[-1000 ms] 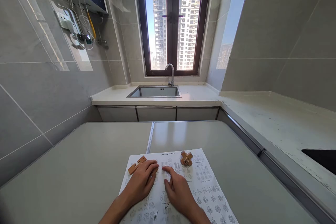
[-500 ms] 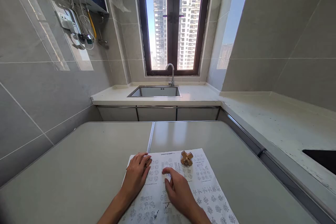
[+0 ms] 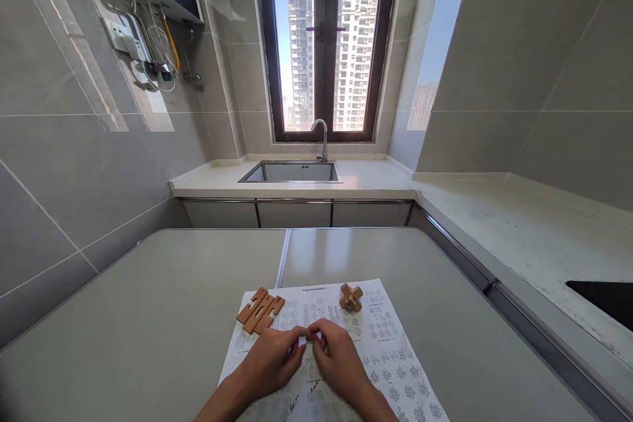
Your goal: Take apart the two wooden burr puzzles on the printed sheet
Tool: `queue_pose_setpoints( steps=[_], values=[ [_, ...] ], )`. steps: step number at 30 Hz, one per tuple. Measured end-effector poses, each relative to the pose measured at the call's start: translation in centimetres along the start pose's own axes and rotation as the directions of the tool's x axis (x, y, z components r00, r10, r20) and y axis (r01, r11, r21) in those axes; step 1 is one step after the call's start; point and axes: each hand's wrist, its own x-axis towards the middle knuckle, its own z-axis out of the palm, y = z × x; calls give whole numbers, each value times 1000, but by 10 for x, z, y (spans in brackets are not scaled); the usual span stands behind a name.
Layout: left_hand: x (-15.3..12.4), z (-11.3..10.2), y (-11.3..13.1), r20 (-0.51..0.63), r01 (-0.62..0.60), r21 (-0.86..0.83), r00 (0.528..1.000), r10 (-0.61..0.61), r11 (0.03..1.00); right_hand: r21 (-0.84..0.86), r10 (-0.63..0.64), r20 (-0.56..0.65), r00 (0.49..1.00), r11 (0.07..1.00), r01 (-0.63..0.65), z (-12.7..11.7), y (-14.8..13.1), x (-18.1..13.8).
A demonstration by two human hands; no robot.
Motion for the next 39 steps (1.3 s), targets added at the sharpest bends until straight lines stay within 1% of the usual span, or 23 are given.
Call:
queue_pose_setpoints(
  steps=[7,9,11,12,13,15,17,18,20,21,23,24,26,28,30,32,33,35,36,37,39],
  values=[
    [1,1,-1,-13,-14,14,1000,14,1000,57,-3,-18,1000,998,4,0,-1,0],
    [1,1,-1,-16,-15,15,1000,16,1000,136,24,-24,999,990,-21,0,-1,1],
    [1,1,-1,-16,-16,15,1000,16,1000,307,106,-10,994,947,-98,0,2,4],
    [1,1,-1,-17,-14,18,1000,15,1000,426,166,9,986,892,-154,0,4,6],
    [1,0,0,-17,-11,23,1000,11,1000,552,231,42,972,806,-215,-1,7,8],
    [1,-1,1,-13,-3,29,1000,3,1000,758,355,68,932,590,-280,-4,15,13],
    [2,-1,1,-10,4,28,1000,-4,1000,904,450,88,889,339,-261,-9,22,17],
    [2,-1,1,-11,5,25,1000,-5,1000,948,482,105,870,216,-234,-11,26,19],
    [2,0,1,-20,6,22,1000,-5,1000,977,505,178,845,11,-213,-16,32,22],
    [2,0,1,-25,8,21,1000,-7,1000,976,507,213,835,-68,-208,-18,34,23],
    [2,1,1,-28,13,14,1000,-12,1000,962,497,269,825,-184,-202,-21,37,25],
    [2,1,0,-29,15,9,999,-15,1000,955,490,285,824,-224,-197,-22,38,25],
    [2,1,0,-26,18,1,999,-18,1000,945,472,297,830,-270,-184,-23,39,25],
    [2,1,0,-24,18,-4,1000,-18,1000,944,453,293,842,-275,-180,-24,39,25],
    [1,0,1,-25,18,-13,1000,-19,1000,951,439,288,851,-240,-198,-22,38,25],
    [1,0,1,-29,30,-35,999,-31,999,959,431,280,858,-160,-233,-20,35,24],
    [2,0,1,-32,42,-54,999,-44,998,962,426,272,863,-102,-253,-18,33,24],
    [3,0,2,-43,81,-120,995,-87,989,954,414,247,876,53,-294,-13,27,22],
    [3,0,2,-51,106,-170,992,-116,980,938,409,227,884,153,-312,-11,24,21],
    [4,0,2,-62,134,-229,986,-152,964,909,399,196,896,269,-319,-9,20,19],
    [6,-1,2,-90,193,-356,967,-239,914,798,335,125,934,525,-295,-5,11,15]
  ],
)
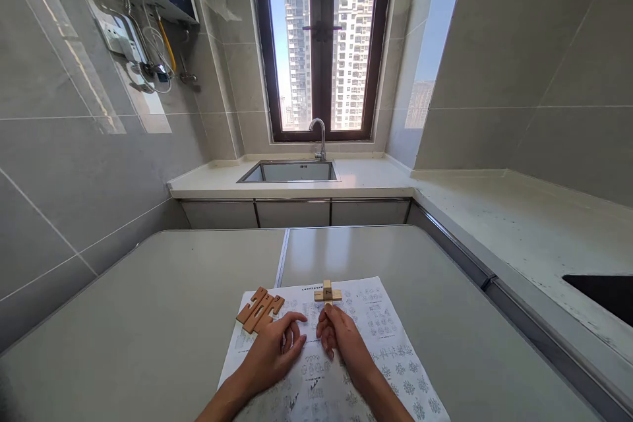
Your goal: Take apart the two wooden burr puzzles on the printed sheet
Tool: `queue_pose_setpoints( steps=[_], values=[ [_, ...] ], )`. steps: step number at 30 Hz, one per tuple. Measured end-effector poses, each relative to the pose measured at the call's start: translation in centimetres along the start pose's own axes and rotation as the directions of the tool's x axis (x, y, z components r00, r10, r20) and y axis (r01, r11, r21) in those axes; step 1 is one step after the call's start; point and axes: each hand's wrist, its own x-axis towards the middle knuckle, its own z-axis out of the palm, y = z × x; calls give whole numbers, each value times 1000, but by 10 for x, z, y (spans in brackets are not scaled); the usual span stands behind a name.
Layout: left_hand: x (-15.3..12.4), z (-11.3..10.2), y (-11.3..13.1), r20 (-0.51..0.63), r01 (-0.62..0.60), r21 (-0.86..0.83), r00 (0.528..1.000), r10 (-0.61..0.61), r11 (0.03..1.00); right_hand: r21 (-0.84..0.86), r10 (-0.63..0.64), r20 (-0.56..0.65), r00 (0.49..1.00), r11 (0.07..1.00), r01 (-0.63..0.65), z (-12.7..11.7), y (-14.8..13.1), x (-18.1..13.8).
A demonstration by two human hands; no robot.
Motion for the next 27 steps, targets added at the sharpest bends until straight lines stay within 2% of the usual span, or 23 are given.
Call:
queue_pose_setpoints(
  steps=[2,4,7,10,16,27],
  values=[
    [2,-2,1,-51,60,-135,996,-68,989,-260,-141,45,989,954,148,8,-1,-8],
    [3,-5,1,-55,77,-280,994,-96,957,-449,-197,129,972,862,234,14,-3,-15],
    [4,-9,0,62,68,-498,997,-43,865,-550,-178,252,951,782,292,19,-3,-23],
    [6,-11,-3,133,78,-615,991,5,784,-537,-124,323,938,792,290,20,-2,-24],
    [7,-14,-5,163,80,-712,985,53,697,-382,-17,446,895,901,207,15,-3,-21],
    [5,-19,1,172,55,-678,981,86,733,-337,-54,395,917,920,200,18,-16,-23]
  ],
)
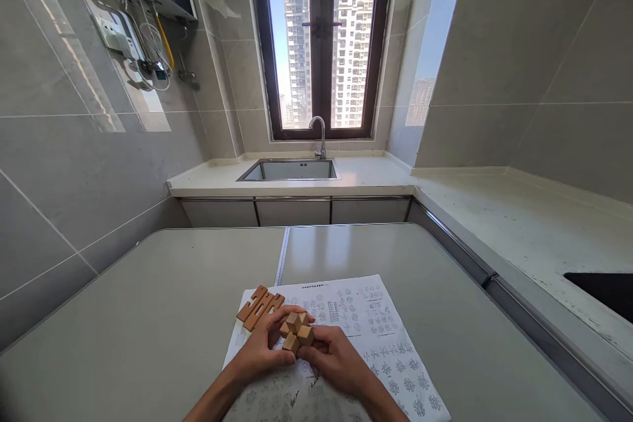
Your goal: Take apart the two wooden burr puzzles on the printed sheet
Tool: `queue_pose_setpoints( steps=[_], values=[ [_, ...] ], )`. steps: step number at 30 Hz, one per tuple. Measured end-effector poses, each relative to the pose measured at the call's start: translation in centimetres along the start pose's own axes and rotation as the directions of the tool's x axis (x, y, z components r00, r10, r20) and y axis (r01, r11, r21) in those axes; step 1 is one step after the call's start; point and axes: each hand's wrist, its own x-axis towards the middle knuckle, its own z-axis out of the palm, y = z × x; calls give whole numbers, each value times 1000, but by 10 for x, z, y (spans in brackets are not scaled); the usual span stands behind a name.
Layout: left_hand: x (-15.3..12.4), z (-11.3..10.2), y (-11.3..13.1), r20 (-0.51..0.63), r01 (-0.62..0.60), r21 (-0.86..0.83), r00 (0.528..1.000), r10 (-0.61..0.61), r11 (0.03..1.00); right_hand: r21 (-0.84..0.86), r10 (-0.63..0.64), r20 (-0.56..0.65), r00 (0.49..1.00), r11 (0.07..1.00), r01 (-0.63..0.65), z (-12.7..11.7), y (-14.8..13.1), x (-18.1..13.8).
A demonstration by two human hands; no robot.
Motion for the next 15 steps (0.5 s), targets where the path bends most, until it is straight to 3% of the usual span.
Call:
queue_pose_setpoints(
  steps=[7,15],
  values=[
    [-3,0,5,-10,-4,81,1000,4,997,-174,-31,-139,990,985,7,1,3,-1],
    [-3,3,8,-35,-20,132,999,25,991,-279,-91,-170,981,959,41,3,12,-2]
  ],
)
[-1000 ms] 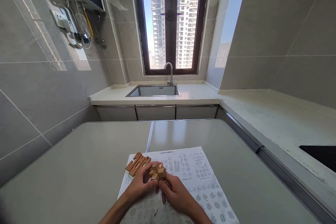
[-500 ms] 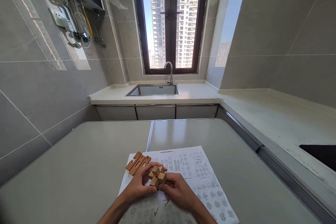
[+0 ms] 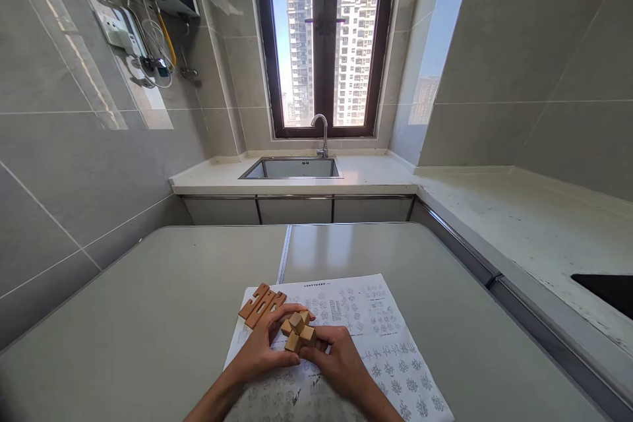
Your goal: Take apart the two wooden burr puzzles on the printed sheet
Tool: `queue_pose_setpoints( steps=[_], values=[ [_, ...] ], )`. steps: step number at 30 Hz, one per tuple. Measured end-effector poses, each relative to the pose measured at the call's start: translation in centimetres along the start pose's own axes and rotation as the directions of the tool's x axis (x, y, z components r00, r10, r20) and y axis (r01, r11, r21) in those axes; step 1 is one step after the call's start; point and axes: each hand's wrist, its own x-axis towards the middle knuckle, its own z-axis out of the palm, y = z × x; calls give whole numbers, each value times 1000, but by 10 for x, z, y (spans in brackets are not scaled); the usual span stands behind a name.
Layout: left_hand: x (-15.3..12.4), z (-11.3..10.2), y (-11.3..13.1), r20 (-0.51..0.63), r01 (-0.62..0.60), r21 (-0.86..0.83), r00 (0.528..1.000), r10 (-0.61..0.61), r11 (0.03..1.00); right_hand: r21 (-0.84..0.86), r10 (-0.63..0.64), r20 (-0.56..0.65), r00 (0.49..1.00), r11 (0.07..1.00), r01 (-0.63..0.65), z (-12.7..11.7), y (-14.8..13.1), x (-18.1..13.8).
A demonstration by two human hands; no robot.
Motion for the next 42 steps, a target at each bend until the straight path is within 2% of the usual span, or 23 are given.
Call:
queue_pose_setpoints(
  steps=[3,9,16,20,26,42],
  values=[
    [0,2,2,-29,4,29,1000,-3,1000,-3,7,-22,1000,1000,-7,0,-2,0],
    [-1,9,6,-158,26,128,987,-5,991,-56,1,-94,996,998,-6,1,-7,0],
    [1,26,6,-326,19,297,942,83,955,-56,41,-262,964,997,-58,-2,-2,0],
    [0,27,4,-339,44,393,935,100,919,-34,35,-195,980,999,-42,-1,-2,1],
    [0,25,3,-359,63,414,928,100,908,34,-12,-138,990,999,17,-3,-5,0],
    [0,26,7,-352,23,424,925,141,906,0,-46,-137,989,999,46,-8,-5,-3]
  ],
)
